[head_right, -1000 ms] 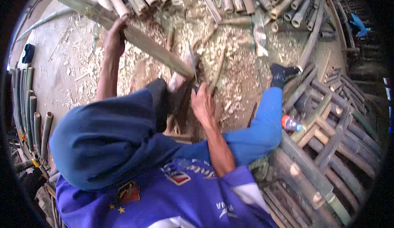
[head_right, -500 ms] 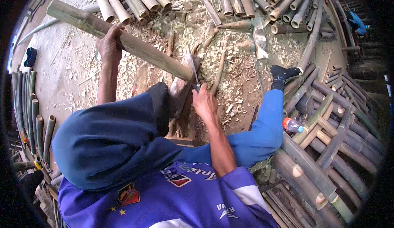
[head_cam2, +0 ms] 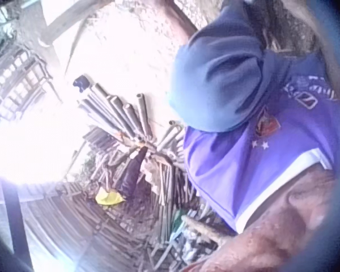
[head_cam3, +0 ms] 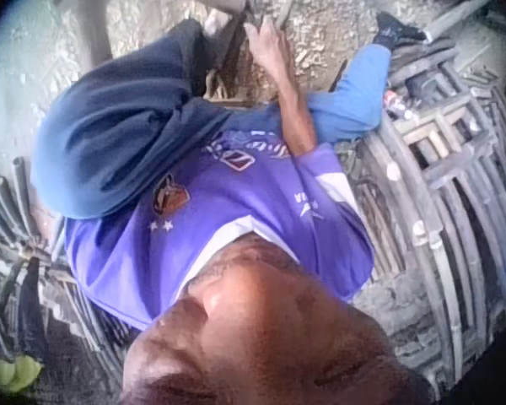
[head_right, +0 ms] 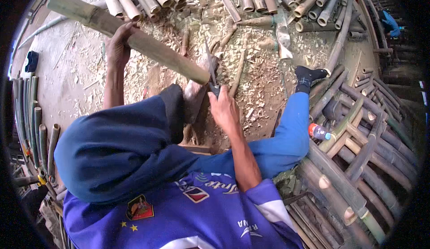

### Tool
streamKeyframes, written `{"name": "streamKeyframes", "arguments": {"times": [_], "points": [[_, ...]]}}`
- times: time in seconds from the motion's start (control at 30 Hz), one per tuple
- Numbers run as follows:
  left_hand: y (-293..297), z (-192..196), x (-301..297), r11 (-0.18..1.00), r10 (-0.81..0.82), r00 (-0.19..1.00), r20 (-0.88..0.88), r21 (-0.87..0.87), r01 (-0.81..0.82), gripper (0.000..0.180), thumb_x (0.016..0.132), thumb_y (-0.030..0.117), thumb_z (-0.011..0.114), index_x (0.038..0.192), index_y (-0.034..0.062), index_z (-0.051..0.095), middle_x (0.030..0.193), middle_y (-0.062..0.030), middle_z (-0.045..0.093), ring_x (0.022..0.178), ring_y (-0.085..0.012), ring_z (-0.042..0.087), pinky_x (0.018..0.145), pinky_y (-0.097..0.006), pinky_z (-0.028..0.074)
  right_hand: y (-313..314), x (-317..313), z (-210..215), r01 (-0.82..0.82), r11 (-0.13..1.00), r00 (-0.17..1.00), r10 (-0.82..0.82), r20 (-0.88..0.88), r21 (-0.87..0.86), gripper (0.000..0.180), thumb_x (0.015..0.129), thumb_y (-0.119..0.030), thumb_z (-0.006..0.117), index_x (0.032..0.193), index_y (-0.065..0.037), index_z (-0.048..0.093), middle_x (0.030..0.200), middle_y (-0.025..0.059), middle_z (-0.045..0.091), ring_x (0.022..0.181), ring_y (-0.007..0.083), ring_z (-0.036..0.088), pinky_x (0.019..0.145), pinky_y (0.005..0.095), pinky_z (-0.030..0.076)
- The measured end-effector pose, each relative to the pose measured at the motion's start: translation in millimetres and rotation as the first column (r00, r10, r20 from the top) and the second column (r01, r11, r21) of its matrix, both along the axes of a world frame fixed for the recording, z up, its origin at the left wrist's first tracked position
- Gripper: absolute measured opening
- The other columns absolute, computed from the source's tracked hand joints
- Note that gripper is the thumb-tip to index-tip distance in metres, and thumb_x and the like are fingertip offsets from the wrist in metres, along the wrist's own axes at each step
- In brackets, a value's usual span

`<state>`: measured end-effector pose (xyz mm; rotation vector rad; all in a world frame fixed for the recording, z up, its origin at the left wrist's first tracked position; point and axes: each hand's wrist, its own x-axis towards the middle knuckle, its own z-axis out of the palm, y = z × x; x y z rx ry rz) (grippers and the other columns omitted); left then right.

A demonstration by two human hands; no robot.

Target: The person shaves the outer layer of a bamboo pole using a knife by hand while sitting on the ground.

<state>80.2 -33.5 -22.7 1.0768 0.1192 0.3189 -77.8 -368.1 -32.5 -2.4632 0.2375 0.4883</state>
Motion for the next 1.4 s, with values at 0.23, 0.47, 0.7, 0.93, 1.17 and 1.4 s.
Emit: {"name": "streamKeyframes", "arguments": {"times": [0.23,0.47,0.7,0.93,1.17,1.4], "points": [[-13,10,-1,0.989,-0.127,0.984,0.128,-0.059,0.135,0.051,0.078,0.000,0.078,0.121,-0.0032,0.050,0.102,-0.0164,0.067,0.091,-0.0276,0.071,0.086,-0.041,0.060,7,-16,4,0.012,0.993,0.962,-0.045,0.269,0.121,0.030,0.099,-0.025,0.060,0.109,0.002,0.050,0.090,0.0233,0.069,0.080,0.0448,0.069,0.066,0.0481,0.055],[0,17,-17,0.917,0.378,0.922,-0.080,-0.103,-0.385,0.043,0.074,0.008,0.086,0.106,-0.0047,0.060,0.091,-0.0140,0.068,0.083,-0.0239,0.069,0.074,-0.040,0.060,4,2,8,-0.024,0.998,0.986,0.013,0.164,0.064,0.036,0.100,-0.033,0.056,0.110,-0.001,0.044,0.080,0.0284,0.065,0.076,0.0498,0.065,0.065,0.0580,0.049],[-6,10,-15,0.919,0.393,0.916,-0.079,0.011,-0.394,0.029,0.078,0.005,0.083,0.098,-0.0039,0.064,0.087,-0.0115,0.068,0.073,-0.0200,0.068,0.068,-0.034,0.058,13,-11,27,-0.072,0.960,0.786,-0.112,0.608,0.271,0.030,0.097,-0.022,0.064,0.109,-0.001,0.046,0.070,0.0205,0.065,0.068,0.0413,0.068,0.054,0.0469,0.052],[3,8,-26,0.959,0.283,0.958,-0.038,0.009,-0.283,0.035,0.080,0.007,0.081,0.106,-0.0115,0.065,0.092,-0.0146,0.068,0.080,-0.0215,0.068,0.075,-0.034,0.058,24,3,24,-0.053,0.998,0.993,0.049,0.110,0.029,0.036,0.100,-0.032,0.055,0.112,-0.001,0.043,0.085,0.0312,0.067,0.080,0.0504,0.066,0.070,0.0599,0.050],[-19,30,-21,0.962,0.269,0.962,-0.037,0.055,-0.267,0.038,0.075,0.008,0.084,0.103,-0.0062,0.062,0.089,-0.0135,0.067,0.079,-0.0216,0.068,0.073,-0.035,0.057,11,-17,-9,0.010,0.992,0.935,-0.055,0.350,0.128,0.034,0.098,-0.023,0.060,0.120,0.001,0.048,0.091,0.0257,0.068,0.079,0.0424,0.070,0.066,0.0491,0.054],[-6,31,-26,0.987,0.144,0.989,0.020,0.067,-0.145,0.048,0.078,0.009,0.083,0.116,-0.0029,0.056,0.101,-0.0140,0.066,0.090,-0.0221,0.068,0.080,-0.035,0.060,10,2,29,0.020,1.000,0.996,-0.022,0.091,0.023,0.037,0.098,-0.031,0.060,0.114,-0.001,0.046,0.080,0.0261,0.066,0.075,0.0474,0.067,0.062,0.0526,0.052]]}}
